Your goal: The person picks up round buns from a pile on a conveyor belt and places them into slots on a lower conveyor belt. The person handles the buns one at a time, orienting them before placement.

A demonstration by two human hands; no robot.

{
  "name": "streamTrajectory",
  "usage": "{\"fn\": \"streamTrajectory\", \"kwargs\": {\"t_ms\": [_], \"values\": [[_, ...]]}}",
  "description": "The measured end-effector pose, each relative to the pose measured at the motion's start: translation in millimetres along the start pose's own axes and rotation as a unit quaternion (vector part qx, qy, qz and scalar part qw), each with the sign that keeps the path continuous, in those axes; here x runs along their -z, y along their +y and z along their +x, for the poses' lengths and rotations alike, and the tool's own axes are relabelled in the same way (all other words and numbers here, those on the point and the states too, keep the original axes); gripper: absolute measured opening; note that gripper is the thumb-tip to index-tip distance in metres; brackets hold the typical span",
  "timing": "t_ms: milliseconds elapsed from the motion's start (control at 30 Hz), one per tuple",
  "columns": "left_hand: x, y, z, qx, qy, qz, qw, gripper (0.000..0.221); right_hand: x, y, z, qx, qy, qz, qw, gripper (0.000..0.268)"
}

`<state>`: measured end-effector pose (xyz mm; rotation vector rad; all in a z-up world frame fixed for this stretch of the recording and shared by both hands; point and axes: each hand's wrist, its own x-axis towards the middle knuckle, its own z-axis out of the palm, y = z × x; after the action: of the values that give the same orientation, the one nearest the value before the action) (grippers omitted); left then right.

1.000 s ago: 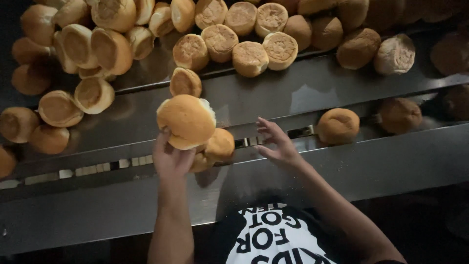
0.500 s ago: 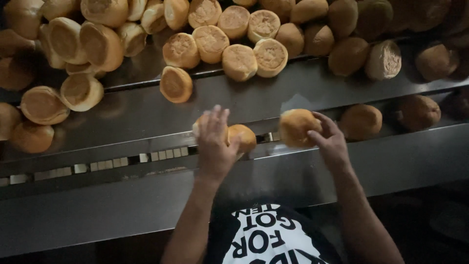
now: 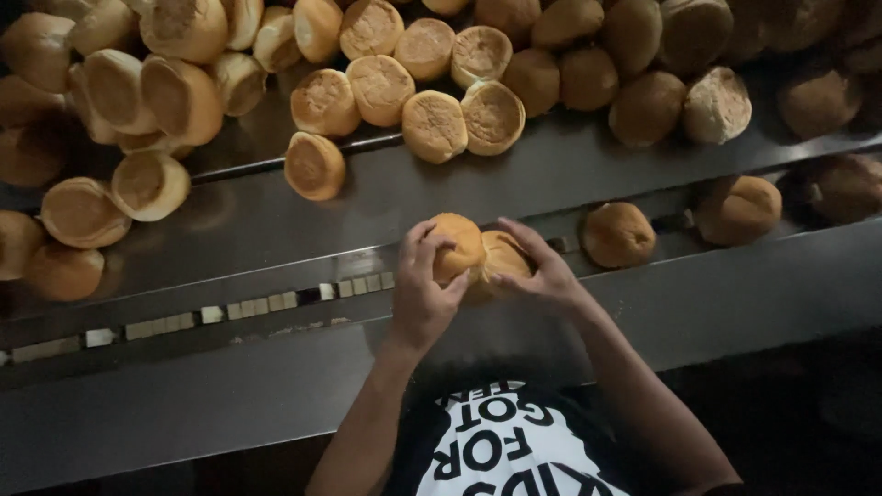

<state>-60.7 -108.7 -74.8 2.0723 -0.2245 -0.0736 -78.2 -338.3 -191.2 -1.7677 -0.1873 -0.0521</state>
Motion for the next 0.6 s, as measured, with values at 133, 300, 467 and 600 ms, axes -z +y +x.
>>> {"fn": "streamTrajectory", "kwargs": {"t_ms": [133, 300, 467, 600], "values": [[13.6, -3.7, -5.4, 0.006, 0.040, -0.087, 0.995, 0.039, 5.8, -46.7, 7.9, -0.071, -0.004, 0.100, 0.992, 0.072], [25.2, -20.8, -21.8, 0.110, 0.052, -0.221, 0.968, 0.035, 45.2, -66.5, 1.4, -0.088, 0.007, 0.080, 0.993, 0.069], [2.1, -73.3, -33.2, 0.032, 0.102, -0.086, 0.990, 0.037, 71.1, -106.8, -15.8, -0.176, 0.166, 0.044, 0.969, 0.062], [-20.1, -61.4, -41.6, -0.037, 0.001, 0.089, 0.995, 0.043, 114.1, -107.0, -29.5, -0.173, 0.212, -0.058, 0.960, 0.064]]}}
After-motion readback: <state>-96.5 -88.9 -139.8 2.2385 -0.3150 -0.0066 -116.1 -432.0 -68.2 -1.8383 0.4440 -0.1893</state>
